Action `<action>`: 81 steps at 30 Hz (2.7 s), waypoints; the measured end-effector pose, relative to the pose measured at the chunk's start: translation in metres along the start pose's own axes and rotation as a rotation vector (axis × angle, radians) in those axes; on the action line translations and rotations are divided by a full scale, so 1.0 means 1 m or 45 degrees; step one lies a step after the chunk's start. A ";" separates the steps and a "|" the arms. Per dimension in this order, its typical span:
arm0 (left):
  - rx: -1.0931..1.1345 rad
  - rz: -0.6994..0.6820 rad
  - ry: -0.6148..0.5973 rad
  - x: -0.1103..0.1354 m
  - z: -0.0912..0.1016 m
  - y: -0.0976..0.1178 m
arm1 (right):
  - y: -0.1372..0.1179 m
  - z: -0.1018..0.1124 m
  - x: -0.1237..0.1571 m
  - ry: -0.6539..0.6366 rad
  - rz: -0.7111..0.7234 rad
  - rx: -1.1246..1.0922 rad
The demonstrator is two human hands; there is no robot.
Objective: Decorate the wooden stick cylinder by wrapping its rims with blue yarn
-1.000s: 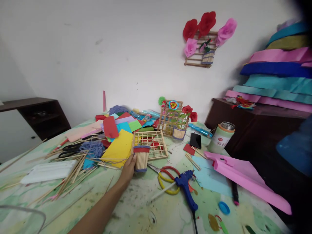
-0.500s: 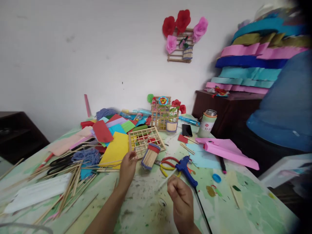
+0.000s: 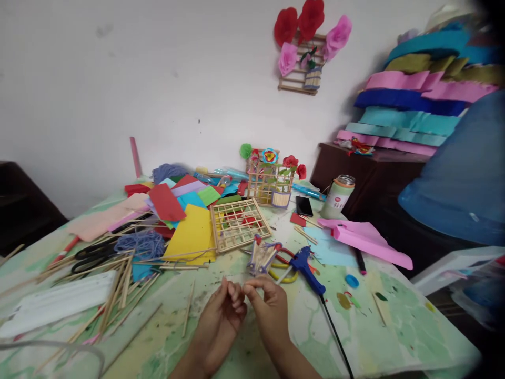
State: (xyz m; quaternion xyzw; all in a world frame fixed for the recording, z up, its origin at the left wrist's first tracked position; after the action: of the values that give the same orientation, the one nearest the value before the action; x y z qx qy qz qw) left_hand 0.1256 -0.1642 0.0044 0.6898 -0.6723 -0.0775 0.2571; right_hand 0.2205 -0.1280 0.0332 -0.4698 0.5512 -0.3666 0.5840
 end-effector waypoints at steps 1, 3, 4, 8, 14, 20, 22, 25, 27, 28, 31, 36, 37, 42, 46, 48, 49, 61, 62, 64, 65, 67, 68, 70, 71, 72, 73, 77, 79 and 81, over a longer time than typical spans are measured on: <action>0.048 0.029 0.028 0.001 0.002 -0.001 | -0.006 0.001 0.001 0.009 0.072 0.029; 0.077 0.038 0.088 0.002 0.006 -0.001 | -0.016 0.003 0.003 0.020 0.194 0.124; 0.072 0.040 0.110 0.003 0.008 0.000 | -0.019 0.004 0.004 0.012 0.245 0.194; 0.062 0.130 0.101 0.009 0.008 -0.002 | -0.025 0.004 0.007 -0.022 0.449 0.472; 0.016 0.226 -0.059 0.018 0.003 -0.012 | -0.030 0.002 0.014 0.036 0.640 0.531; -0.499 0.132 -0.036 0.028 0.002 -0.008 | -0.019 0.017 0.002 0.100 0.350 0.357; -0.895 -0.085 -0.014 0.024 -0.005 0.004 | -0.006 0.033 -0.005 0.190 0.148 0.271; -1.621 -0.545 -0.119 0.007 -0.037 0.019 | 0.002 0.055 -0.011 0.301 0.065 0.149; -1.996 -0.828 -0.174 -0.012 -0.061 0.020 | -0.001 0.062 -0.012 0.278 0.135 0.161; -2.151 -0.885 -0.245 -0.023 -0.070 0.014 | -0.003 0.063 -0.012 0.242 0.173 0.206; -2.356 -0.832 -0.353 -0.056 -0.083 -0.005 | -0.007 0.062 -0.008 0.130 0.226 0.398; -1.906 -0.736 -0.249 -0.082 -0.074 -0.002 | -0.008 0.080 -0.001 0.218 0.210 0.564; -1.775 -0.682 -0.248 -0.084 -0.071 0.002 | -0.007 0.085 0.000 0.224 0.205 0.561; -0.902 -0.268 -0.281 -0.079 -0.061 0.023 | 0.007 0.087 -0.013 0.164 0.126 0.422; -0.464 -0.114 -0.287 -0.065 -0.053 0.030 | 0.021 0.060 -0.036 0.063 -0.048 0.142; -0.385 -0.080 -0.275 -0.061 -0.045 0.031 | 0.020 0.038 -0.044 -0.034 -0.087 -0.023; -0.367 -0.075 -0.269 -0.061 -0.041 0.031 | 0.017 0.027 -0.046 -0.093 -0.086 -0.097; -0.837 -0.502 0.104 -0.064 -0.005 0.046 | 0.028 0.005 -0.049 0.122 0.041 0.205; -0.881 -0.529 0.092 -0.064 -0.005 0.046 | 0.030 0.006 -0.049 0.140 0.068 0.254; -0.910 -0.547 0.045 -0.064 -0.006 0.044 | 0.032 0.006 -0.047 0.173 0.140 0.336; -0.915 -0.537 0.011 -0.065 -0.007 0.043 | 0.033 0.006 -0.046 0.182 0.174 0.370; -0.932 -0.502 -0.042 -0.066 -0.009 0.041 | 0.035 0.005 -0.043 0.184 0.222 0.411; -0.950 -0.489 -0.043 -0.067 -0.010 0.040 | 0.037 0.004 -0.041 0.171 0.232 0.422; -1.004 -0.489 -0.014 -0.066 -0.010 0.040 | 0.039 0.003 -0.039 0.149 0.231 0.443; -1.027 -0.496 0.001 -0.066 -0.010 0.040 | 0.040 0.003 -0.038 0.143 0.232 0.455; -1.044 -0.505 0.015 -0.065 -0.011 0.040 | 0.040 0.003 -0.037 0.135 0.235 0.466; -1.054 -0.514 0.026 -0.063 -0.011 0.041 | 0.039 0.002 -0.036 0.121 0.244 0.474; -1.048 -0.553 0.073 -0.060 -0.013 0.045 | 0.041 0.001 -0.037 0.053 0.259 0.447; -1.048 -0.555 0.074 -0.059 -0.013 0.046 | 0.045 0.003 -0.039 0.052 0.256 0.426; -1.041 -0.552 0.056 -0.058 -0.015 0.045 | 0.049 0.005 -0.040 0.019 0.272 0.413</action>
State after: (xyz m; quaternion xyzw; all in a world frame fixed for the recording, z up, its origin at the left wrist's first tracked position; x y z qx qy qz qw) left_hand 0.0872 -0.1024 0.0237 0.6579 -0.4213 -0.3735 0.5002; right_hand 0.2161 -0.0756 -0.0021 -0.3057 0.5359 -0.3902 0.6835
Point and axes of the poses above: each hand's wrist, its own x-axis away from the middle knuckle, its own z-axis out of the back of the hand, y = z × x, the point moved 6 cm from there along -x, towards the middle knuckle, and after that the axes turned 1 degree about y, right-handed, at the moved point
